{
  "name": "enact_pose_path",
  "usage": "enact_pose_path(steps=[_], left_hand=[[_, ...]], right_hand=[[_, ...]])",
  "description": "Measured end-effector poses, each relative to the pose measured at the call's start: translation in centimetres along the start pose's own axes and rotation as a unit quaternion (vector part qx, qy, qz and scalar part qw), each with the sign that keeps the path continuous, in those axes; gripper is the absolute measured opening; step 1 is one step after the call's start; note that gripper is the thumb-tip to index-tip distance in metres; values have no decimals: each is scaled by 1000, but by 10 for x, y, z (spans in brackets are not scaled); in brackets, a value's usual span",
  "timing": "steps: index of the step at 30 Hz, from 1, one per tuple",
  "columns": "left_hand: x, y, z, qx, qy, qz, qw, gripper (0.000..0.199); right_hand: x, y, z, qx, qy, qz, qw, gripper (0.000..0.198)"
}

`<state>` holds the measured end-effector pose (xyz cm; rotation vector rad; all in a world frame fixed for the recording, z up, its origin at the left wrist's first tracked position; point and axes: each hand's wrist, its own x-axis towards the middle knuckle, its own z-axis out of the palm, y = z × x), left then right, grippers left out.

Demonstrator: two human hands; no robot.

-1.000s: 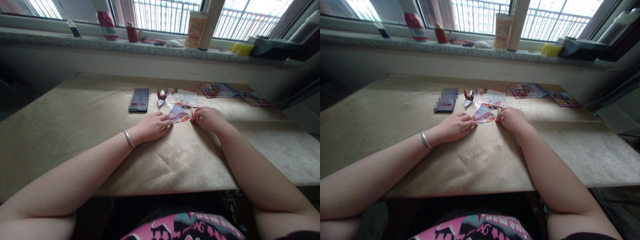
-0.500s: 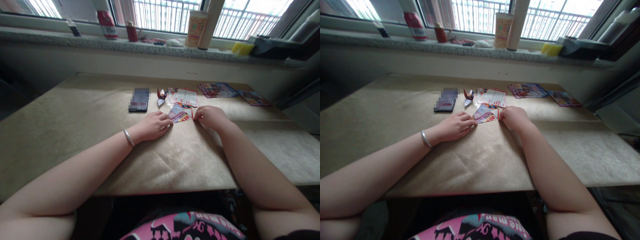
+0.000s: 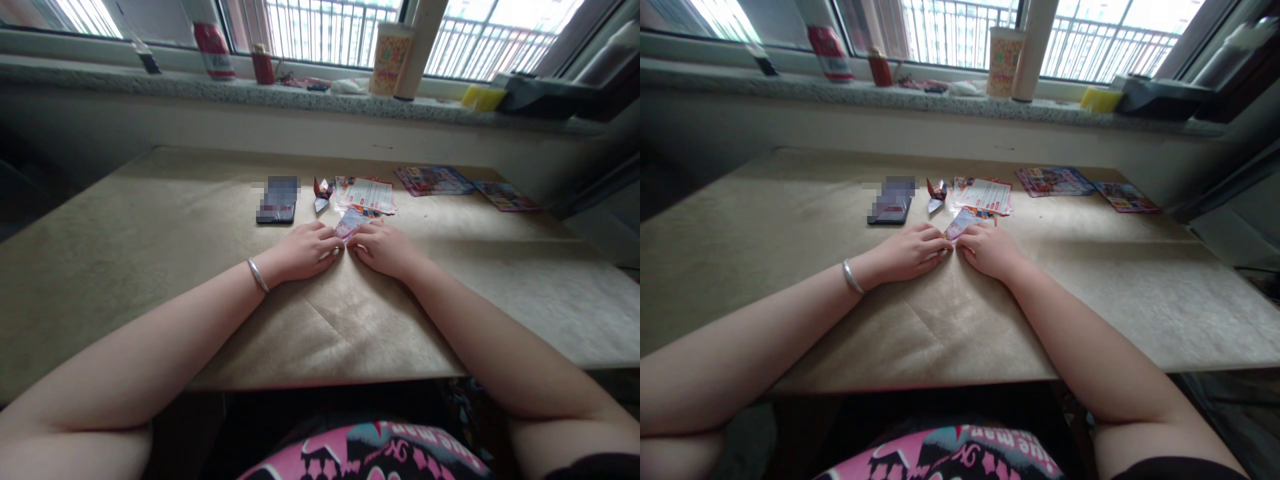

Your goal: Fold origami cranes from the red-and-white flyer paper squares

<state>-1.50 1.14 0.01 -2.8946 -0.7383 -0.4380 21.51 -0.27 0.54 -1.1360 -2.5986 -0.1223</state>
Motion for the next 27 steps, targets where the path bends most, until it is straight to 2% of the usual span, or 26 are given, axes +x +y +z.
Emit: enact_pose_path(steps=[6, 14, 27], left_hand=[[-4, -8, -6, -39, -6, 23, 999, 25], [-10, -14, -17, -84, -36, 4, 996, 19], [-14, -20, -32, -120, -74, -3, 990, 25]], right_hand=[[0, -1, 1, -5, -8, 12, 1000, 25], [2, -1, 0, -7, -18, 5, 1000, 25], [0, 0, -1, -24, -23, -5, 999, 25]])
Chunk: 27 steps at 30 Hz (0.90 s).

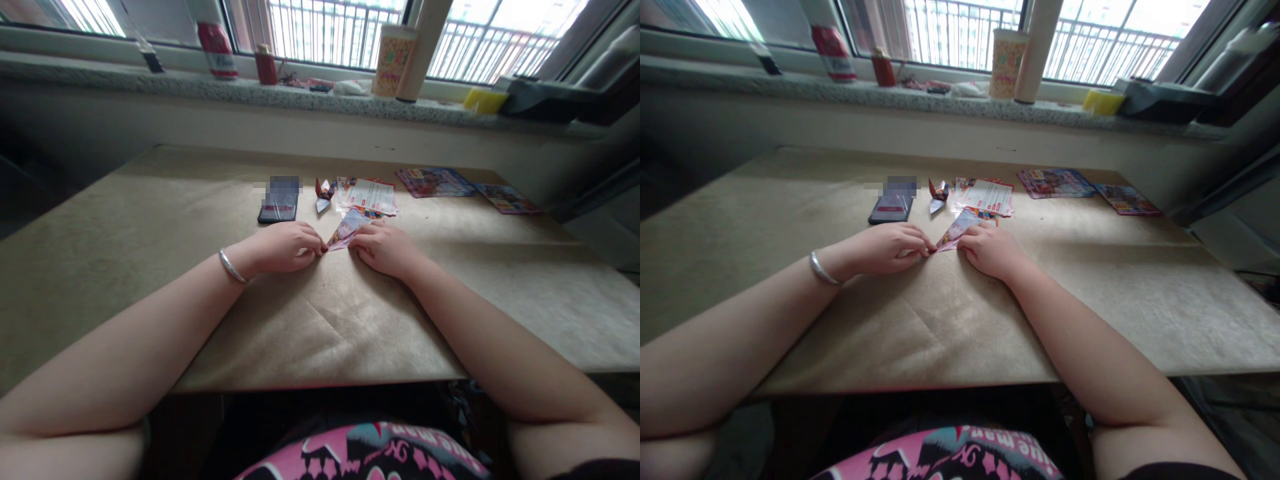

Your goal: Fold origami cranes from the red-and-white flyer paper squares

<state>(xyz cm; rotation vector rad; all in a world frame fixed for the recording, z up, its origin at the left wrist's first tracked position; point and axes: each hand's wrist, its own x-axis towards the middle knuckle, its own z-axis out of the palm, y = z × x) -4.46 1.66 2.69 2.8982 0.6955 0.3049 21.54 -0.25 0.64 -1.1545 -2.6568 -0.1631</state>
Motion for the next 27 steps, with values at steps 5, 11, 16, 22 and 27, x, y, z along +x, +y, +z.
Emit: enact_pose_path(steps=[5, 11, 16, 22, 27], left_hand=[[-2, -1, -2, 6, -12, -12, 1000, 26], [-1, -2, 8, 37, 17, 11, 999, 32], [2, 1, 16, 72, 36, 6, 997, 32], [2, 3, 15, 76, 32, 10, 997, 34], [2, 4, 16, 84, 39, 10, 996, 32]], right_hand=[[0, 2, 3, 7, 10, 9, 1000, 26], [2, -3, 7, 21, 17, -26, 999, 32], [6, -9, 8, 27, 13, -49, 998, 34], [6, -4, 3, -22, -10, -60, 998, 33], [2, 5, -1, -5, -22, -66, 998, 33]])
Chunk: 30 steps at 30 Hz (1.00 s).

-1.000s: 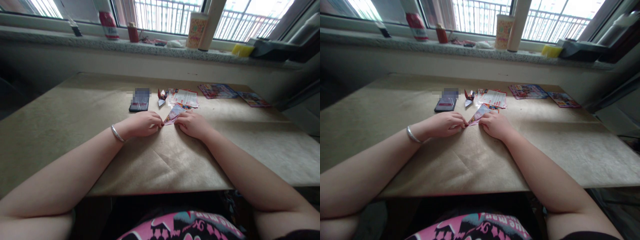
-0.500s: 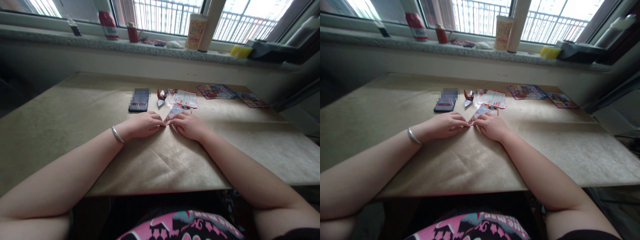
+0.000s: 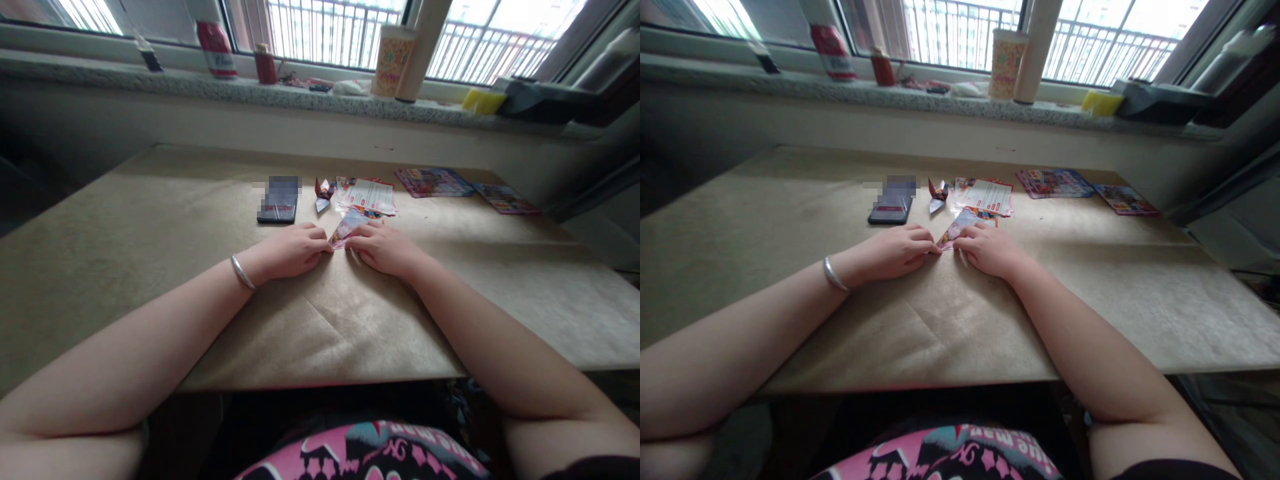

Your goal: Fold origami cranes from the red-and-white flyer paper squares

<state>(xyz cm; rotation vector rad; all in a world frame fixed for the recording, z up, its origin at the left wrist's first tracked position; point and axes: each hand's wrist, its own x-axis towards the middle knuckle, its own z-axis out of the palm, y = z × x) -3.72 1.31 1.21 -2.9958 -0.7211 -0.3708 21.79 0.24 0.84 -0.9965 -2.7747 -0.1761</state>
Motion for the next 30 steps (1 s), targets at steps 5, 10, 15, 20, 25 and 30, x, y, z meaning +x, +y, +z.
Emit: enact_pose_path(steps=[5, 10, 15, 20, 25, 30], left_hand=[[0, 0, 1, -1, 10, -1, 1000, 29], [-1, -1, 0, -20, 19, -3, 1000, 28], [-3, 0, -5, -41, 7, -12, 999, 26], [-4, -1, -10, -79, -12, -13, 997, 25], [-5, -6, -11, -92, -18, -8, 996, 32], [-6, -9, -8, -110, -6, 0, 994, 35]], right_hand=[[-6, 8, -3, 36, 7, 9, 999, 30], [-11, 15, -6, 49, 19, 29, 998, 30], [-18, 28, -4, 69, 24, 35, 997, 30], [-25, 38, -6, 66, 15, 49, 996, 33], [-29, 40, -13, 26, -7, 86, 996, 32], [-33, 44, -15, 1, -13, 112, 994, 29]])
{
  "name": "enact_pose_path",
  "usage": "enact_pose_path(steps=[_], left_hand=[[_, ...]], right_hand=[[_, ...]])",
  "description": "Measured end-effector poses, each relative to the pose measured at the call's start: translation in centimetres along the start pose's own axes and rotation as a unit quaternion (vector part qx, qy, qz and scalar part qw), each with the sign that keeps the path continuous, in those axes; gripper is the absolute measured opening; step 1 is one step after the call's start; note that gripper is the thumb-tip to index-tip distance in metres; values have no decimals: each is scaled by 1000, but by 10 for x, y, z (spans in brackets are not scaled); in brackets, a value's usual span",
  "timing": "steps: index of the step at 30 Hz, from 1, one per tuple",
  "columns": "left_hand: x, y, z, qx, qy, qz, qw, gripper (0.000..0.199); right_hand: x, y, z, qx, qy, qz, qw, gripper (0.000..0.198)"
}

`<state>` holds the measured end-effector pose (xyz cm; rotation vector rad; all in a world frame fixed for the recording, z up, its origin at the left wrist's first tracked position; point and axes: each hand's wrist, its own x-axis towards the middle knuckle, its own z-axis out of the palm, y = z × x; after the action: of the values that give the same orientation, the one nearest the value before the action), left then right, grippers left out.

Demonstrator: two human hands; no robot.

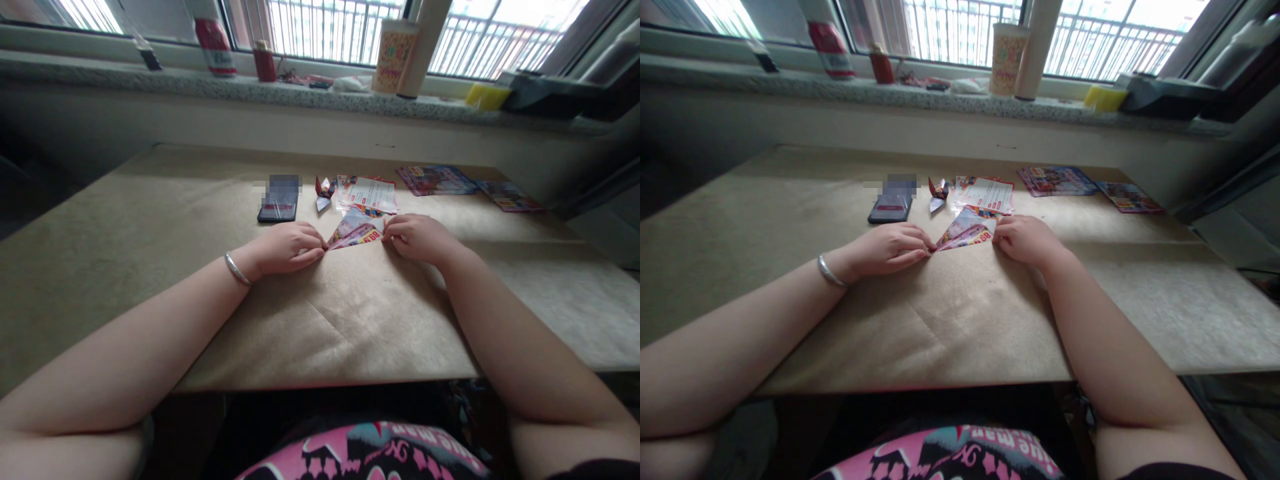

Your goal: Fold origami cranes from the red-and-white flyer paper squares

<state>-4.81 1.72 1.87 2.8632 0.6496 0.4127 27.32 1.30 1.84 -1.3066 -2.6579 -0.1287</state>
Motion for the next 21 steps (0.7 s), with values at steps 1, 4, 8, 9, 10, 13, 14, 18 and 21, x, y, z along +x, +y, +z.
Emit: enact_pose_path(steps=[1, 4, 8, 9, 10, 13, 14, 18, 21], left_hand=[[0, 0, 0, -1, 3, 1, 1000, 35], [0, -1, 1, -2, 5, 2, 1000, 35], [1, -2, 0, -22, 8, 1, 1000, 36], [0, -3, 0, -29, 9, 1, 1000, 36], [0, -4, 0, -36, 10, 1, 999, 36], [-1, -6, 1, -39, 15, -11, 999, 33], [-1, -6, 1, -35, 18, -19, 999, 32], [-2, -4, 5, -13, 32, -82, 996, 28], [-1, -4, 9, -51, 54, -140, 987, 20]], right_hand=[[-1, 1, 0, 0, 0, 2, 1000, 28], [-2, 6, 0, -4, -4, 13, 1000, 28], [-3, 12, 1, -1, -10, 27, 1000, 25], [-4, 13, 2, 4, -7, 29, 1000, 25], [-4, 14, 3, 10, -2, 33, 999, 24], [-4, 9, 8, 17, 33, 73, 997, 21], [-4, 6, 9, 16, 53, 97, 994, 19], [1, -10, 10, 3, 143, 166, 976, 17], [4, -18, 12, 30, 168, 183, 968, 20]])
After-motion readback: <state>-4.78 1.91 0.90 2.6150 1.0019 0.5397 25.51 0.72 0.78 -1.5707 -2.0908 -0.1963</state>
